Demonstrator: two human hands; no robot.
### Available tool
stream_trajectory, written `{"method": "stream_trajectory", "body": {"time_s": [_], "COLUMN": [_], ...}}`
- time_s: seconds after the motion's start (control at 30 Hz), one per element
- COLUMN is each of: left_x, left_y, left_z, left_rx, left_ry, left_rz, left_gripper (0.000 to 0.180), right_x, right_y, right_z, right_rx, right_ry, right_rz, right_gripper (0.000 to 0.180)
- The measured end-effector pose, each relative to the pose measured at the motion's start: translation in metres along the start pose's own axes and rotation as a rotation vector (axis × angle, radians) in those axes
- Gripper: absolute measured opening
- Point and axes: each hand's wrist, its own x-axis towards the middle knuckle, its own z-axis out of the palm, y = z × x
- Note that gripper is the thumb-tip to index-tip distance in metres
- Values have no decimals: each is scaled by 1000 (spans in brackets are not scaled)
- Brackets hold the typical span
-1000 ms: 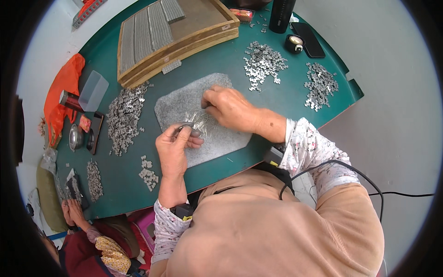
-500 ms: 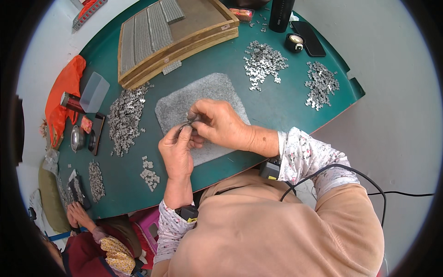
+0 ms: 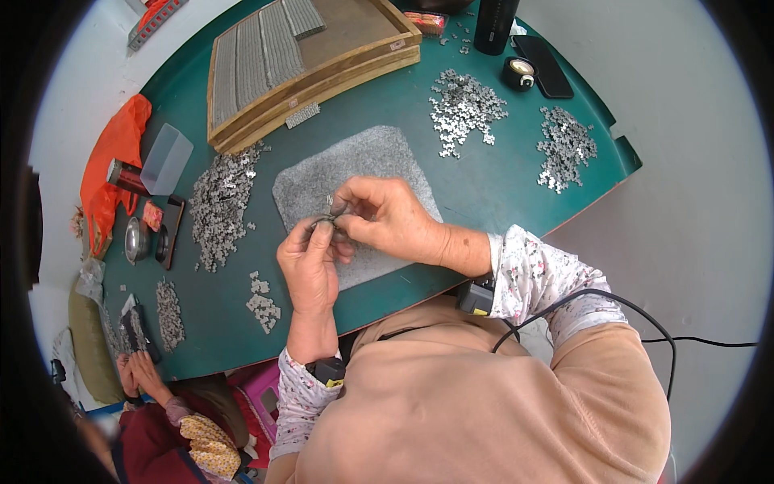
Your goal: Sorting and assembling small metal components by hand at a workstation.
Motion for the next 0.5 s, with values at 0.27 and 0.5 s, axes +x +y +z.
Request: {"method": "stream_trajectory", "body": {"time_s": [0.27, 0.5], "left_x": [-1, 2], "left_y": [-2, 5], "left_z": [1, -3], "left_rx": [133, 127], "left_ry": [-2, 37], "left_rz": [42, 15], "left_gripper": [10, 11], "right_x": [3, 35], "right_y": [4, 9], "right_z": [-17, -41], "right_rx": [-257, -879], "right_ry": [-126, -49], "right_rz": [-262, -200], "right_gripper": [11, 13]}}
